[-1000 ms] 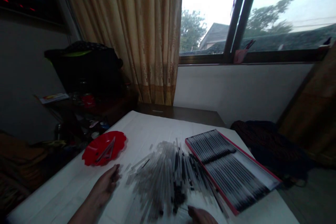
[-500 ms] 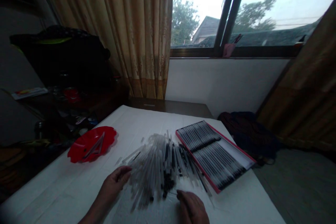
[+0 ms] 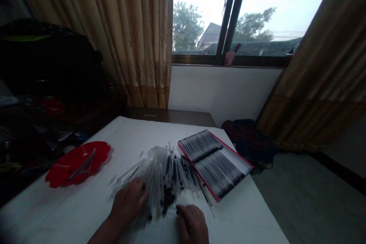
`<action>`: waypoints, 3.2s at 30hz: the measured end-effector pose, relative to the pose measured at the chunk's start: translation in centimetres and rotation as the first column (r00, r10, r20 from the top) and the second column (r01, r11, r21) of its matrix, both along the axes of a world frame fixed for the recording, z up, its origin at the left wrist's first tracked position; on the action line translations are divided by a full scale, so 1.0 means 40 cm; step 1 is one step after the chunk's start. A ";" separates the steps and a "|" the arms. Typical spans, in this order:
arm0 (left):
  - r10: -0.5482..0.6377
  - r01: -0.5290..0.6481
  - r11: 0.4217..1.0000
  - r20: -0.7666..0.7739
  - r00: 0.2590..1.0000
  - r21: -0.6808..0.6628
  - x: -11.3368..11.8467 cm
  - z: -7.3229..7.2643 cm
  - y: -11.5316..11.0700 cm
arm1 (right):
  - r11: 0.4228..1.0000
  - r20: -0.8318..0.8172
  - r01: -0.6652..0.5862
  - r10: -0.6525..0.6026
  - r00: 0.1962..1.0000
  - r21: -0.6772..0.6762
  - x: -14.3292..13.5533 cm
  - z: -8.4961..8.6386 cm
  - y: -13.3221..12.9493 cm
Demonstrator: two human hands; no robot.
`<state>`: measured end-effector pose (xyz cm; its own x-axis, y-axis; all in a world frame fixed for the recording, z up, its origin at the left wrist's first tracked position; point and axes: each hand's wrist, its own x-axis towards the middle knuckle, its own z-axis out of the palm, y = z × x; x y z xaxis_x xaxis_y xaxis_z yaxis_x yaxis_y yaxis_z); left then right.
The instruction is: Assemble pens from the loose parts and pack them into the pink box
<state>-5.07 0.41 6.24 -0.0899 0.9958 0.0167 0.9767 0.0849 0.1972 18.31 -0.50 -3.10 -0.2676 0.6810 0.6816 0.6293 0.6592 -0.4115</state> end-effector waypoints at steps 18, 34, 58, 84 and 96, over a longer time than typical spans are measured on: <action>0.127 -0.232 0.973 0.815 0.566 0.009 -0.132 -0.079 -0.098 | 0.995 0.032 0.018 -0.015 0.999 -0.101 -0.001 -0.022 -0.002; 0.264 -0.172 0.930 0.917 -0.299 -0.324 -0.058 -0.051 -0.077 | 0.988 -0.063 0.102 -0.110 0.992 -0.115 -0.023 0.030 -0.022; 0.170 -0.047 0.983 0.972 -0.161 -0.179 -0.012 -0.116 -0.033 | 0.908 -0.298 -0.187 0.072 0.952 -0.376 -0.130 0.087 -0.034; 0.143 -0.095 0.979 0.936 -0.322 -0.182 -0.018 -0.098 -0.036 | 0.972 0.287 0.155 -0.100 0.953 -0.175 -0.132 0.160 0.115; 0.159 -0.057 0.982 0.956 -0.246 -0.178 -0.007 -0.110 -0.041 | 0.992 0.314 0.109 -0.123 0.941 0.063 -0.164 0.164 0.143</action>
<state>-5.34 -1.23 1.83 -0.0505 0.9625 -0.2667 -0.4356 0.2191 0.8731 11.77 5.22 3.44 -0.3951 0.6918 0.6044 0.7956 0.5866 -0.1513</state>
